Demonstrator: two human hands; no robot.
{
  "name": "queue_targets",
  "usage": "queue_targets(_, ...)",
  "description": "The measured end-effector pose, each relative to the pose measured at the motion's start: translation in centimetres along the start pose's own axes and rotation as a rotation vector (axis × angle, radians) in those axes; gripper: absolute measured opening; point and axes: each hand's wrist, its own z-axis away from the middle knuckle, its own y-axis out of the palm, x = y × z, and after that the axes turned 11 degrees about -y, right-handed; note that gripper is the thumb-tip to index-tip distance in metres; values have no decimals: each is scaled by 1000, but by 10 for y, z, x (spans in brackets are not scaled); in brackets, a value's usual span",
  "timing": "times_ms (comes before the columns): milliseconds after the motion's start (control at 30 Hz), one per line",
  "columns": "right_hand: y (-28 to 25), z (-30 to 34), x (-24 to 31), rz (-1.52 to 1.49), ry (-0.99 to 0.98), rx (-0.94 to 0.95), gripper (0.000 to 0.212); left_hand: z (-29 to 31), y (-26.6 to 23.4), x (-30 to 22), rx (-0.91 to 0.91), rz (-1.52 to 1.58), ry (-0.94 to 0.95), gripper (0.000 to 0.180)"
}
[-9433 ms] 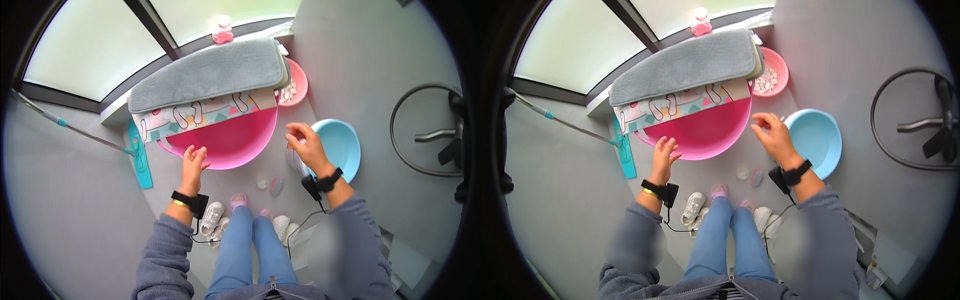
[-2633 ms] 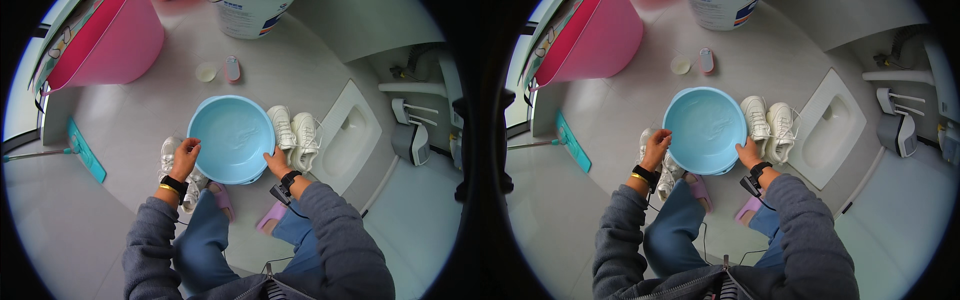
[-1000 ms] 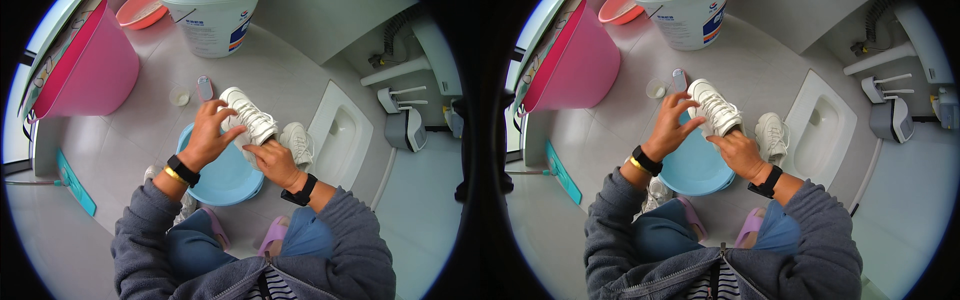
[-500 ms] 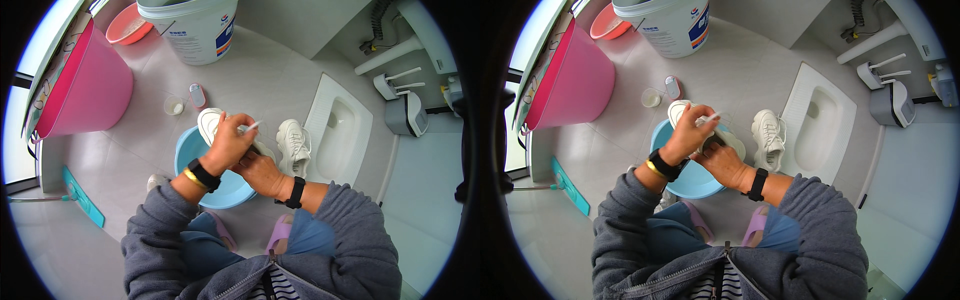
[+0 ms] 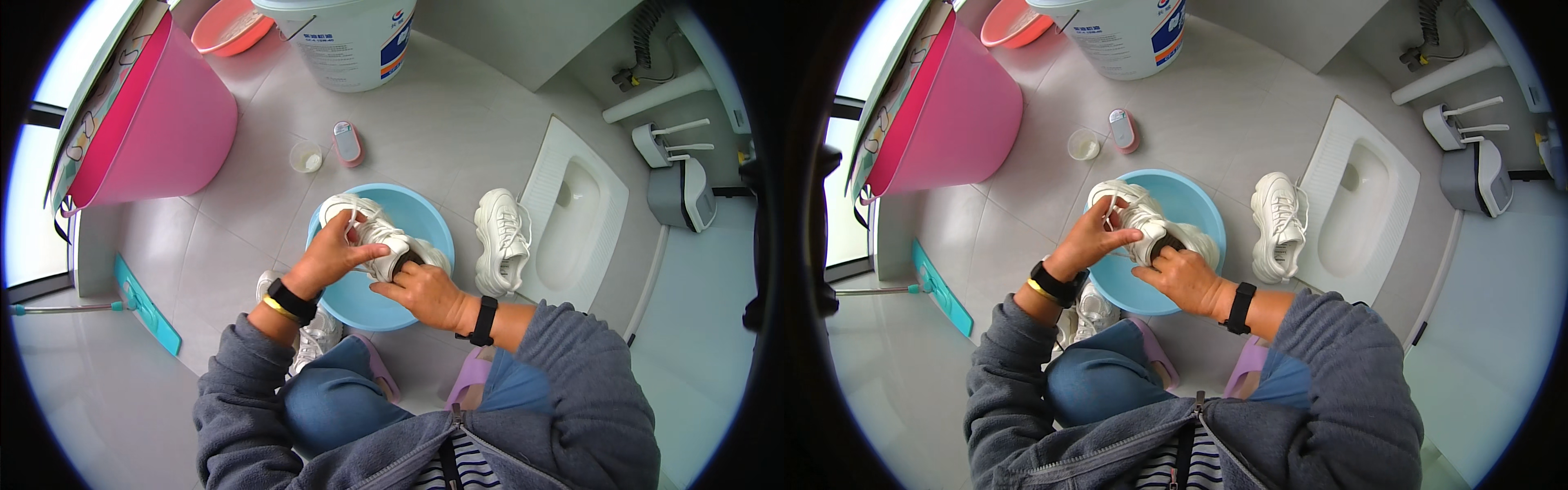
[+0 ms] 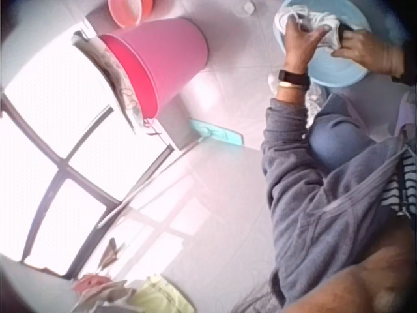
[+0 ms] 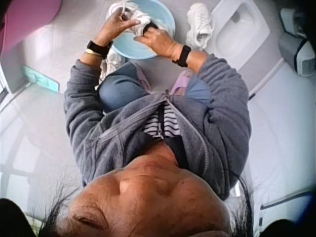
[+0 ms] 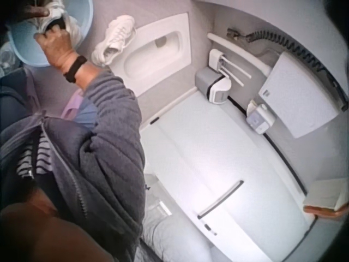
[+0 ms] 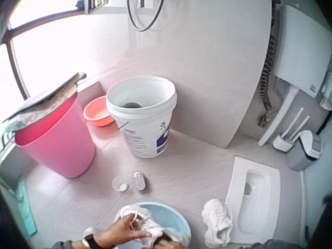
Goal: The person removes a pair of white sneakers from their feet, places them on the floor, and retrieves a cleaning brush and a small container of cleaning agent. They then scrub the shoes with the brush over a basin of water, focusing on the soles and sides.
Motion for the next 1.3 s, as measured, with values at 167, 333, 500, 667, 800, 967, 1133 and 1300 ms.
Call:
queue_targets(167,0,3,0,-14,9,34,30,-5,6,19,30,265,-68,22)
queue_targets(333,26,9,-3,-68,33,33,29,9,-7,28,67,423,-288,25)
queue_targets(500,65,15,-10,-26,45,70,32,7,3,59,8,285,-369,39)
queue_targets(667,89,23,-15,-26,39,95,32,4,15,86,133,134,-504,43)
queue_targets(800,96,24,-13,-24,29,62,33,2,18,89,134,-34,-480,50)
queue_targets(967,104,22,6,19,54,218,43,6,15,93,286,-143,-469,38)
queue_targets(1133,112,19,17,118,80,345,34,12,27,105,289,-94,-420,36)
queue_targets(1300,104,17,11,72,58,369,22,10,39,105,289,32,-545,59)
